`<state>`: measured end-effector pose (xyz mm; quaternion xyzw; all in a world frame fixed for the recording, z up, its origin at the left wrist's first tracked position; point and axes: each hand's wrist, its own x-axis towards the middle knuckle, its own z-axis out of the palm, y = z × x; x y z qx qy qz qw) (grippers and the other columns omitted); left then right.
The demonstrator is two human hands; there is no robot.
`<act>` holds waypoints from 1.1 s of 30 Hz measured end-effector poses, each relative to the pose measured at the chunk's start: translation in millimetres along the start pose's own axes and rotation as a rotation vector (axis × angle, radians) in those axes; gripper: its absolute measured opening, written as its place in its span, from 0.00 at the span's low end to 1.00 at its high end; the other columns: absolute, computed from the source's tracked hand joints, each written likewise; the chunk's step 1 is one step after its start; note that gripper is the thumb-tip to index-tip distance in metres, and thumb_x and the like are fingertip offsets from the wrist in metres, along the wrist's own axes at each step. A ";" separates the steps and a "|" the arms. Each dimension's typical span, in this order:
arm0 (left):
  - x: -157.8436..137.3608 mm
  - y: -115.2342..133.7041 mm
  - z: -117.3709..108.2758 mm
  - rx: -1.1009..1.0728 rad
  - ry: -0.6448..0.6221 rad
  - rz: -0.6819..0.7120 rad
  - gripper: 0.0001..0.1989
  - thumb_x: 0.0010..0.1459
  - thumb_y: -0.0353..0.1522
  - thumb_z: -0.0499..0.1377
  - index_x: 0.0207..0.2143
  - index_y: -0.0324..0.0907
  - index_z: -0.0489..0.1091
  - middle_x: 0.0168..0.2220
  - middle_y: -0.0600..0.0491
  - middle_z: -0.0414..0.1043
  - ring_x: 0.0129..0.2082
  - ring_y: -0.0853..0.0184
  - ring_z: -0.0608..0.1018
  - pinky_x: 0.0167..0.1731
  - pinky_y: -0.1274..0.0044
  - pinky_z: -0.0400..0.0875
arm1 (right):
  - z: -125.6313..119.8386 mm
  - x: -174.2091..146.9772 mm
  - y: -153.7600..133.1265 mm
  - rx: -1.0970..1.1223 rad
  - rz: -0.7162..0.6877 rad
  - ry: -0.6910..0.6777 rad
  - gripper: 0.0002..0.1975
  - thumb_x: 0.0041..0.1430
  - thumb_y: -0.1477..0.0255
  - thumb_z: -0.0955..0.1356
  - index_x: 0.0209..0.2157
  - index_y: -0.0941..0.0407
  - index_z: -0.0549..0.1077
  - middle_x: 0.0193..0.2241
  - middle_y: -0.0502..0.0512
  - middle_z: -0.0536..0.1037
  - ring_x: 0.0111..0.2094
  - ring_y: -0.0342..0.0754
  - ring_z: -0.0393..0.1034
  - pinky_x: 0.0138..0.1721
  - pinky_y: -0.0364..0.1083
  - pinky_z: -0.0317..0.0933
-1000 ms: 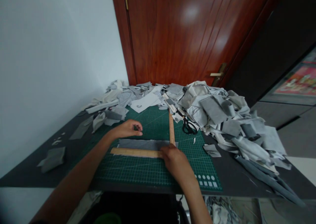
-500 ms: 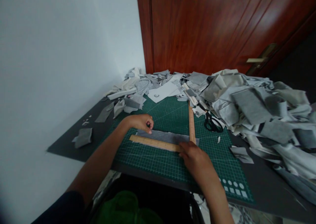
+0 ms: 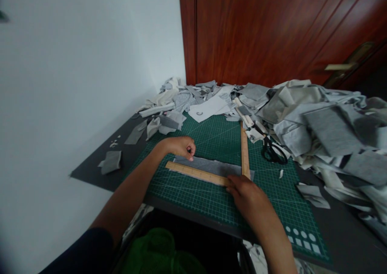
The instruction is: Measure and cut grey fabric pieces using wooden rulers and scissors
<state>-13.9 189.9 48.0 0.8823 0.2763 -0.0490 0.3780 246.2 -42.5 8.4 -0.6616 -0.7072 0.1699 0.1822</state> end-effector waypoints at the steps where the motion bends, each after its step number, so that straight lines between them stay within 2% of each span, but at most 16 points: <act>1: 0.1 0.0 0.1 -0.001 0.000 0.000 0.06 0.45 0.32 0.69 0.24 0.40 0.76 0.23 0.59 0.71 0.27 0.70 0.70 0.28 0.79 0.58 | -0.4 -0.1 -0.2 0.009 -0.001 -0.006 0.18 0.66 0.68 0.64 0.53 0.55 0.78 0.51 0.61 0.82 0.50 0.57 0.78 0.56 0.54 0.67; 10: -1.1 1.4 -1.0 0.004 -0.003 -0.005 0.06 0.45 0.32 0.69 0.25 0.40 0.76 0.22 0.59 0.71 0.26 0.71 0.70 0.27 0.79 0.57 | 2.1 4.0 8.1 0.028 0.027 -0.045 0.18 0.64 0.69 0.65 0.53 0.52 0.78 0.51 0.59 0.82 0.50 0.57 0.78 0.56 0.55 0.67; 17: -2.0 4.0 -1.4 0.020 -0.003 -0.027 0.05 0.45 0.31 0.68 0.26 0.40 0.76 0.22 0.59 0.69 0.25 0.71 0.68 0.27 0.78 0.56 | 7.2 4.8 14.6 0.008 -0.005 -0.010 0.18 0.65 0.69 0.65 0.54 0.53 0.78 0.51 0.60 0.82 0.51 0.57 0.77 0.55 0.54 0.68; 23: -2.7 5.0 -1.6 0.020 -0.002 -0.032 0.05 0.46 0.31 0.68 0.25 0.40 0.75 0.21 0.60 0.67 0.24 0.71 0.67 0.26 0.78 0.56 | 6.6 7.2 16.4 -0.016 -0.009 -0.066 0.18 0.65 0.69 0.65 0.54 0.51 0.78 0.52 0.59 0.81 0.51 0.57 0.77 0.56 0.54 0.67; 29: -2.5 4.0 -2.0 0.028 -0.011 -0.026 0.06 0.45 0.32 0.68 0.26 0.40 0.75 0.22 0.59 0.68 0.25 0.71 0.68 0.26 0.78 0.56 | 8.5 3.3 14.3 -0.021 -0.014 -0.024 0.18 0.65 0.70 0.65 0.55 0.53 0.77 0.52 0.60 0.81 0.52 0.57 0.77 0.57 0.54 0.67; 33: -3.9 5.5 -2.5 0.045 -0.019 -0.035 0.09 0.45 0.35 0.69 0.27 0.40 0.75 0.24 0.59 0.69 0.26 0.70 0.69 0.27 0.79 0.57 | 5.7 1.6 4.3 -0.036 -0.029 0.002 0.21 0.66 0.69 0.64 0.59 0.53 0.74 0.54 0.60 0.79 0.53 0.57 0.76 0.58 0.55 0.66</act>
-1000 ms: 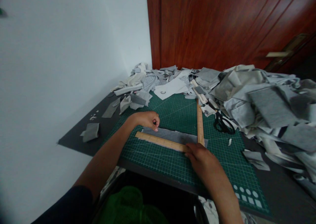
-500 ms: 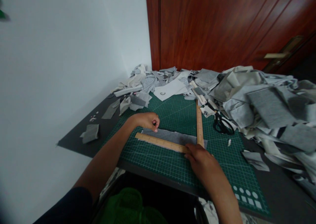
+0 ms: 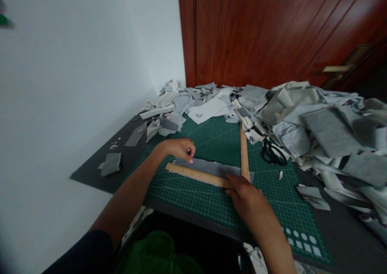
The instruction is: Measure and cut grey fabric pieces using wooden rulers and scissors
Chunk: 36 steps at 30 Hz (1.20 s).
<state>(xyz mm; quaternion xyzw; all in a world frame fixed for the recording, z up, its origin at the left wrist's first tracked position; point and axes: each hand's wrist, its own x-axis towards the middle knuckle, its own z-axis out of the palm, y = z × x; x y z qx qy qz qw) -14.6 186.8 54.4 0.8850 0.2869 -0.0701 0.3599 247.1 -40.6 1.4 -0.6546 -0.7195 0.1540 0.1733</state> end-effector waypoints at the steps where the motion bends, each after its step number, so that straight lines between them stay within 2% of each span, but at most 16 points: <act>1: -0.6 1.0 -0.3 0.005 -0.002 -0.004 0.09 0.45 0.35 0.69 0.27 0.40 0.75 0.24 0.59 0.69 0.27 0.70 0.69 0.27 0.79 0.58 | -1.6 0.6 -4.3 -0.005 -0.008 -0.001 0.21 0.67 0.69 0.63 0.59 0.53 0.74 0.54 0.60 0.79 0.53 0.57 0.76 0.58 0.55 0.66; 5: -3.4 6.1 -1.2 0.028 0.005 -0.021 0.12 0.45 0.38 0.69 0.28 0.41 0.74 0.26 0.58 0.70 0.28 0.69 0.70 0.28 0.78 0.59 | -10.0 4.5 -27.6 -0.026 -0.012 0.002 0.20 0.70 0.68 0.61 0.58 0.53 0.75 0.52 0.61 0.81 0.51 0.58 0.77 0.56 0.56 0.67; 9: -3.9 10.3 0.8 0.051 0.062 -0.048 0.14 0.55 0.43 0.65 0.29 0.41 0.72 0.25 0.58 0.69 0.26 0.69 0.69 0.26 0.78 0.58 | -17.8 6.8 -51.0 -0.052 -0.004 -0.033 0.19 0.71 0.70 0.61 0.57 0.54 0.76 0.48 0.62 0.81 0.45 0.58 0.79 0.49 0.54 0.70; 11: -2.2 13.3 3.6 0.091 0.178 -0.053 0.16 0.60 0.45 0.61 0.30 0.41 0.71 0.27 0.56 0.70 0.28 0.68 0.70 0.28 0.77 0.58 | -19.8 7.9 -59.0 -0.072 0.014 -0.076 0.18 0.71 0.71 0.61 0.56 0.54 0.77 0.44 0.61 0.81 0.42 0.57 0.79 0.46 0.52 0.70; 13: 1.1 18.4 7.5 0.162 0.373 -0.020 0.17 0.64 0.45 0.58 0.31 0.41 0.71 0.29 0.55 0.71 0.32 0.67 0.72 0.32 0.76 0.60 | -20.2 9.7 -63.8 -0.085 0.039 -0.110 0.17 0.70 0.73 0.62 0.55 0.54 0.78 0.42 0.61 0.80 0.41 0.56 0.78 0.44 0.51 0.69; 15: 5.6 26.4 12.4 0.210 0.538 0.066 0.16 0.65 0.42 0.58 0.31 0.41 0.71 0.30 0.54 0.71 0.35 0.65 0.72 0.36 0.76 0.62 | -18.8 12.0 -65.8 -0.087 0.053 -0.124 0.17 0.70 0.75 0.63 0.53 0.54 0.78 0.43 0.61 0.80 0.42 0.56 0.78 0.44 0.49 0.67; 16: 8.0 31.4 15.2 0.204 0.569 0.117 0.15 0.65 0.41 0.58 0.30 0.40 0.71 0.31 0.54 0.70 0.36 0.66 0.72 0.37 0.76 0.62 | -17.7 13.3 -66.3 -0.084 0.055 -0.128 0.16 0.69 0.76 0.63 0.52 0.55 0.78 0.43 0.62 0.80 0.43 0.56 0.78 0.44 0.49 0.66; 18: 12.6 42.5 21.7 0.128 0.545 0.201 0.13 0.64 0.38 0.59 0.30 0.40 0.71 0.30 0.55 0.69 0.33 0.67 0.72 0.35 0.77 0.61 | -14.9 15.7 -67.0 -0.084 0.057 -0.136 0.15 0.69 0.77 0.63 0.50 0.56 0.79 0.43 0.61 0.80 0.43 0.55 0.77 0.44 0.48 0.65; 22: 17.9 63.2 36.9 -0.052 0.306 0.307 0.12 0.65 0.37 0.56 0.33 0.40 0.73 0.26 0.57 0.69 0.28 0.69 0.70 0.29 0.78 0.59 | -11.5 18.5 -71.3 -0.141 0.092 -0.123 0.13 0.68 0.77 0.63 0.47 0.57 0.77 0.40 0.61 0.80 0.39 0.54 0.77 0.39 0.47 0.64; 26: 18.6 70.9 49.6 0.005 0.178 0.325 0.13 0.66 0.36 0.54 0.32 0.41 0.74 0.27 0.56 0.71 0.28 0.69 0.71 0.30 0.77 0.59 | -13.3 18.9 -76.1 -0.144 0.089 -0.079 0.15 0.67 0.79 0.62 0.50 0.56 0.75 0.40 0.60 0.80 0.39 0.54 0.78 0.38 0.46 0.63; 31: 18.5 67.5 57.2 0.171 0.219 0.262 0.07 0.59 0.26 0.53 0.33 0.43 0.69 0.32 0.56 0.71 0.34 0.66 0.73 0.33 0.77 0.61 | -16.5 19.6 -74.6 -0.121 0.063 -0.051 0.20 0.66 0.78 0.62 0.56 0.55 0.73 0.40 0.61 0.80 0.39 0.55 0.78 0.37 0.48 0.64; 34: 15.0 69.0 65.1 0.212 0.258 0.227 0.06 0.59 0.26 0.53 0.35 0.44 0.68 0.34 0.55 0.71 0.36 0.65 0.73 0.35 0.76 0.64 | -17.3 19.4 -72.0 -0.074 0.042 -0.027 0.20 0.66 0.78 0.62 0.56 0.53 0.72 0.41 0.59 0.80 0.40 0.54 0.77 0.39 0.47 0.64; 36: 9.9 71.8 75.3 0.253 0.334 0.208 0.07 0.62 0.27 0.51 0.37 0.44 0.68 0.38 0.53 0.71 0.39 0.63 0.74 0.40 0.73 0.67 | -17.4 19.2 -70.8 -0.054 0.032 -0.019 0.18 0.65 0.79 0.63 0.54 0.54 0.73 0.41 0.59 0.80 0.41 0.53 0.77 0.41 0.46 0.65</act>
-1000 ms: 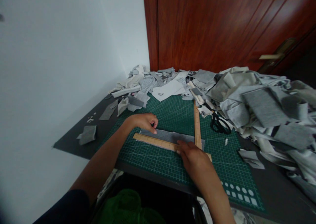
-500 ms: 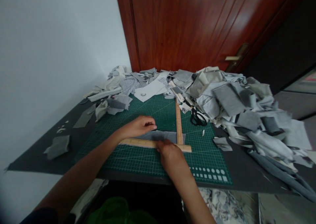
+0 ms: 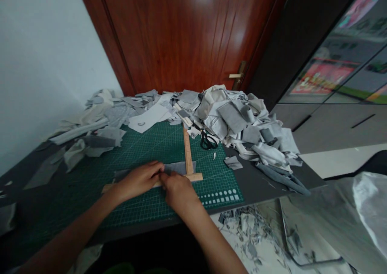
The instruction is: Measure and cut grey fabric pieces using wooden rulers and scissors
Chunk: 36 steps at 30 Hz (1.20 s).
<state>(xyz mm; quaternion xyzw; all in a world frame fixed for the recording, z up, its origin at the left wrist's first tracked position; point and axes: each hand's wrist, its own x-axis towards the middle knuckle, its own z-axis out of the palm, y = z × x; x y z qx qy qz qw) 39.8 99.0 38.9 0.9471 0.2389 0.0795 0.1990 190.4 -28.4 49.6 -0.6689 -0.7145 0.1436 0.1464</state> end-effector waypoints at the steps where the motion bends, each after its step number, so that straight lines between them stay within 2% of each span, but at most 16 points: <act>1: -4.9 3.6 4.6 0.045 0.046 -0.017 0.09 0.63 0.26 0.50 0.39 0.43 0.69 0.39 0.51 0.71 0.41 0.61 0.74 0.43 0.70 0.68 | 0.1 0.0 0.4 0.004 -0.004 0.002 0.18 0.64 0.79 0.63 0.53 0.54 0.74 0.41 0.59 0.80 0.41 0.53 0.77 0.41 0.46 0.65; 3: -17.1 10.1 15.4 0.142 0.137 -0.053 0.11 0.67 0.29 0.49 0.44 0.43 0.70 0.41 0.49 0.72 0.44 0.57 0.74 0.46 0.65 0.69 | 0.3 0.4 1.1 0.005 -0.006 0.002 0.16 0.64 0.79 0.63 0.51 0.55 0.74 0.41 0.60 0.80 0.41 0.53 0.77 0.41 0.46 0.65; 6: -38.6 16.2 31.1 0.222 0.288 -0.058 0.15 0.71 0.34 0.48 0.52 0.43 0.70 0.51 0.45 0.73 0.50 0.53 0.74 0.50 0.59 0.70 | 0.6 0.9 1.7 0.015 -0.016 0.005 0.16 0.65 0.78 0.63 0.51 0.56 0.73 0.41 0.60 0.80 0.40 0.53 0.77 0.41 0.47 0.66; 8: -51.9 18.2 38.1 0.261 0.383 -0.026 0.19 0.71 0.37 0.50 0.60 0.41 0.66 0.60 0.41 0.69 0.59 0.51 0.70 0.56 0.56 0.68 | 0.3 0.9 1.8 0.019 -0.022 0.012 0.15 0.64 0.78 0.63 0.51 0.56 0.73 0.41 0.60 0.80 0.41 0.53 0.77 0.41 0.47 0.66; 10: -62.5 19.6 42.0 0.301 0.438 -0.004 0.23 0.70 0.39 0.51 0.63 0.41 0.64 0.65 0.41 0.65 0.64 0.49 0.67 0.61 0.55 0.66 | -0.4 0.6 1.5 0.008 -0.020 0.013 0.14 0.64 0.78 0.63 0.49 0.56 0.74 0.41 0.60 0.80 0.40 0.53 0.77 0.41 0.47 0.66; 14: -74.9 20.6 47.9 0.382 0.407 -0.008 0.24 0.70 0.43 0.51 0.60 0.39 0.69 0.66 0.40 0.64 0.66 0.48 0.67 0.62 0.54 0.66 | -2.7 -0.4 0.0 -0.019 -0.002 0.006 0.11 0.64 0.77 0.64 0.46 0.56 0.74 0.40 0.59 0.80 0.40 0.53 0.76 0.40 0.47 0.65; 17: -78.5 18.3 54.4 0.421 0.359 0.005 0.27 0.70 0.44 0.49 0.62 0.38 0.69 0.64 0.39 0.68 0.64 0.48 0.71 0.63 0.53 0.65 | -4.1 -0.4 -0.9 -0.019 0.009 -0.001 0.11 0.64 0.76 0.64 0.46 0.55 0.74 0.40 0.59 0.80 0.40 0.53 0.76 0.40 0.47 0.65; 21: -79.9 14.9 59.5 0.460 0.334 0.004 0.30 0.69 0.46 0.50 0.63 0.34 0.67 0.64 0.37 0.67 0.65 0.47 0.69 0.63 0.51 0.64 | -5.2 0.5 0.3 -0.020 -0.001 -0.002 0.11 0.64 0.76 0.64 0.46 0.56 0.74 0.40 0.60 0.80 0.41 0.54 0.76 0.41 0.48 0.65; 25: -80.1 17.2 59.4 0.476 0.336 0.001 0.30 0.69 0.46 0.50 0.63 0.35 0.67 0.64 0.39 0.67 0.65 0.48 0.69 0.64 0.53 0.64 | -7.4 0.9 3.0 0.004 -0.012 -0.016 0.10 0.63 0.76 0.65 0.45 0.56 0.75 0.40 0.58 0.80 0.42 0.53 0.76 0.42 0.47 0.65; 28: -78.6 25.1 60.2 0.486 0.377 -0.033 0.30 0.68 0.46 0.49 0.62 0.34 0.69 0.64 0.38 0.68 0.66 0.46 0.68 0.63 0.53 0.64 | -9.7 1.4 4.4 0.022 -0.013 -0.020 0.10 0.62 0.76 0.66 0.44 0.56 0.75 0.40 0.58 0.81 0.42 0.53 0.75 0.43 0.46 0.64; 32: -77.2 43.1 62.8 0.496 0.429 -0.138 0.30 0.67 0.46 0.52 0.60 0.33 0.71 0.65 0.36 0.66 0.69 0.41 0.61 0.64 0.51 0.63 | -10.4 1.5 4.9 0.045 -0.018 -0.027 0.11 0.61 0.77 0.66 0.44 0.55 0.75 0.40 0.57 0.81 0.43 0.52 0.75 0.44 0.46 0.63; 34: -78.6 53.5 63.6 0.481 0.433 -0.204 0.31 0.66 0.46 0.52 0.60 0.32 0.70 0.66 0.33 0.64 0.69 0.40 0.61 0.63 0.52 0.63 | -8.1 0.3 5.3 0.062 -0.018 -0.034 0.10 0.60 0.78 0.66 0.42 0.56 0.75 0.39 0.57 0.81 0.43 0.52 0.75 0.43 0.46 0.63; 36: -80.8 62.3 63.6 0.439 0.389 -0.247 0.32 0.66 0.48 0.53 0.62 0.34 0.68 0.66 0.36 0.65 0.68 0.42 0.62 0.64 0.53 0.63 | -3.9 -0.5 7.3 0.098 -0.019 -0.028 0.09 0.61 0.79 0.65 0.40 0.56 0.75 0.36 0.57 0.80 0.42 0.52 0.75 0.43 0.45 0.63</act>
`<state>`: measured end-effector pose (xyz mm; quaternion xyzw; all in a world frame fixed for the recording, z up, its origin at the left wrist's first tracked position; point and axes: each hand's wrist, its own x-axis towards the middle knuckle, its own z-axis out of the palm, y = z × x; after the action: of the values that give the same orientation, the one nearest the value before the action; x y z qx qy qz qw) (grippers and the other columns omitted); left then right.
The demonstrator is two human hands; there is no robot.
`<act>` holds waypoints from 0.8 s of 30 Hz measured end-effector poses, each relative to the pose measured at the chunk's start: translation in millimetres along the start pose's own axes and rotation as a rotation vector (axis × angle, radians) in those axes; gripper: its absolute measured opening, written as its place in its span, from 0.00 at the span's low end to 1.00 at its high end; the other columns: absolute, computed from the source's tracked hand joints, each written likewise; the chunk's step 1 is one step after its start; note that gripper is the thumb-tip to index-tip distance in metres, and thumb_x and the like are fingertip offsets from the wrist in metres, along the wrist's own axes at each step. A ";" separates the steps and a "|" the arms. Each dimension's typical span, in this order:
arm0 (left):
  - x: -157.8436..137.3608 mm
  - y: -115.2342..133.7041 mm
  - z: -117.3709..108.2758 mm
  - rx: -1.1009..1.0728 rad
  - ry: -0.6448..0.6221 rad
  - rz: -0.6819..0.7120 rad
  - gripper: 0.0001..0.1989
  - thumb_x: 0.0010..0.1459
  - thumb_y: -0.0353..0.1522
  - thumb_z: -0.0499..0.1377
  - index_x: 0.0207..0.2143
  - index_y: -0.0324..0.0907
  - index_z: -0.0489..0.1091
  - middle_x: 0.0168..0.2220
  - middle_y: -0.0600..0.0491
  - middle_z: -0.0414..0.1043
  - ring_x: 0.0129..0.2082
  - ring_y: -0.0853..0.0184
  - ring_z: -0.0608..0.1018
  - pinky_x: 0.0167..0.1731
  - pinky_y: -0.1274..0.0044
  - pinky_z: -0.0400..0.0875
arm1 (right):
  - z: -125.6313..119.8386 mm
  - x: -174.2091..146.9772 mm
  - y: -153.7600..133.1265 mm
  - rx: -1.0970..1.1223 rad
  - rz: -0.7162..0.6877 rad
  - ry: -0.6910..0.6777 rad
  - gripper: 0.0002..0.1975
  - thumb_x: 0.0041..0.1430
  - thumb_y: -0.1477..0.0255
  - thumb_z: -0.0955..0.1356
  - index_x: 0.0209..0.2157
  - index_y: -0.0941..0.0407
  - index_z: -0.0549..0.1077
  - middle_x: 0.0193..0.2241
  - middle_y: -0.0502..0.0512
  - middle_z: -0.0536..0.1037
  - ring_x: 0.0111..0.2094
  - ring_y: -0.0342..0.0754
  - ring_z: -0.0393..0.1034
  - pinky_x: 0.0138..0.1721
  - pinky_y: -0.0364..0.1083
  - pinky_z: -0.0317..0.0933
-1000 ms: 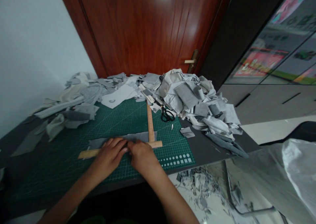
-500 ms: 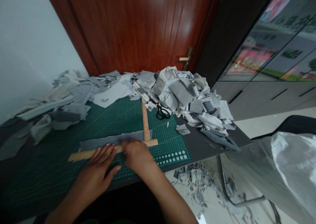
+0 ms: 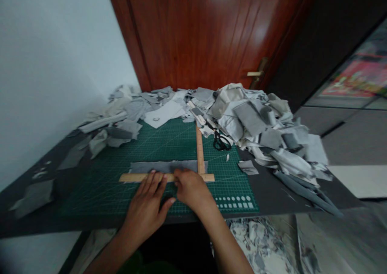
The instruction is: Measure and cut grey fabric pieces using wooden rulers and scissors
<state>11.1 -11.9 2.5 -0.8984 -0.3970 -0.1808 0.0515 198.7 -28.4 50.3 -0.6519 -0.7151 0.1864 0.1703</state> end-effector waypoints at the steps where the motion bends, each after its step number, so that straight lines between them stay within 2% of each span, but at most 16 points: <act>1: -1.2 2.3 -1.9 -0.019 -0.028 -0.012 0.33 0.65 0.49 0.54 0.63 0.35 0.68 0.66 0.36 0.65 0.68 0.43 0.63 0.65 0.53 0.63 | 2.3 0.3 2.3 0.031 -0.018 0.003 0.08 0.61 0.79 0.65 0.39 0.56 0.75 0.35 0.56 0.80 0.41 0.52 0.75 0.43 0.45 0.63; 3: -2.7 4.5 -4.3 -0.065 -0.062 -0.043 0.36 0.65 0.51 0.55 0.64 0.33 0.66 0.67 0.35 0.63 0.69 0.44 0.62 0.66 0.54 0.60 | 6.1 2.7 9.3 0.101 -0.054 0.005 0.09 0.63 0.78 0.64 0.39 0.56 0.76 0.35 0.57 0.81 0.40 0.51 0.76 0.43 0.46 0.64; 5: -3.7 4.6 -4.9 -0.128 -0.065 -0.073 0.40 0.63 0.55 0.55 0.66 0.35 0.64 0.67 0.36 0.62 0.69 0.44 0.61 0.67 0.54 0.58 | 7.4 6.0 18.8 0.173 -0.080 0.019 0.12 0.66 0.73 0.63 0.44 0.56 0.77 0.39 0.58 0.82 0.41 0.53 0.77 0.45 0.48 0.66; 7: -5.1 4.2 -4.4 -0.180 -0.069 -0.097 0.43 0.61 0.58 0.55 0.66 0.36 0.63 0.68 0.36 0.61 0.70 0.44 0.60 0.68 0.54 0.56 | 5.8 7.4 30.4 0.167 -0.012 0.139 0.16 0.68 0.67 0.63 0.51 0.57 0.75 0.40 0.60 0.82 0.42 0.55 0.77 0.44 0.49 0.67; 10: -8.2 4.4 -2.4 -0.226 -0.087 -0.118 0.46 0.60 0.60 0.55 0.67 0.35 0.62 0.68 0.35 0.60 0.71 0.43 0.58 0.69 0.54 0.53 | 2.4 3.9 50.5 -0.051 0.162 0.366 0.20 0.69 0.60 0.62 0.50 0.59 0.75 0.40 0.67 0.81 0.40 0.59 0.77 0.40 0.52 0.67; 12: -9.9 4.7 -0.8 -0.247 -0.088 -0.123 0.48 0.59 0.61 0.54 0.68 0.34 0.61 0.69 0.35 0.59 0.71 0.43 0.57 0.70 0.55 0.51 | 2.9 0.4 64.2 -0.220 0.257 0.439 0.21 0.67 0.56 0.64 0.48 0.58 0.75 0.39 0.70 0.79 0.38 0.61 0.76 0.37 0.53 0.66; 18: -8.7 4.4 1.4 -0.280 -0.067 -0.117 0.48 0.59 0.62 0.53 0.67 0.34 0.61 0.68 0.35 0.60 0.71 0.43 0.57 0.69 0.53 0.52 | 6.7 4.3 90.0 -0.268 0.257 0.419 0.17 0.67 0.60 0.64 0.40 0.58 0.76 0.32 0.65 0.79 0.34 0.59 0.74 0.36 0.52 0.65; 24: -2.4 1.3 5.3 -0.216 -0.005 -0.083 0.43 0.62 0.56 0.55 0.65 0.31 0.64 0.67 0.33 0.62 0.70 0.41 0.59 0.68 0.52 0.54 | -13.0 4.4 98.4 -0.312 0.464 0.422 0.11 0.66 0.68 0.65 0.37 0.59 0.76 0.33 0.63 0.81 0.38 0.56 0.75 0.39 0.48 0.64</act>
<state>12.0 -13.3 -3.2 -0.8818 -0.4124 -0.2223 -0.0541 290.2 -15.5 13.5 -0.8395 -0.5165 -0.0302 0.1659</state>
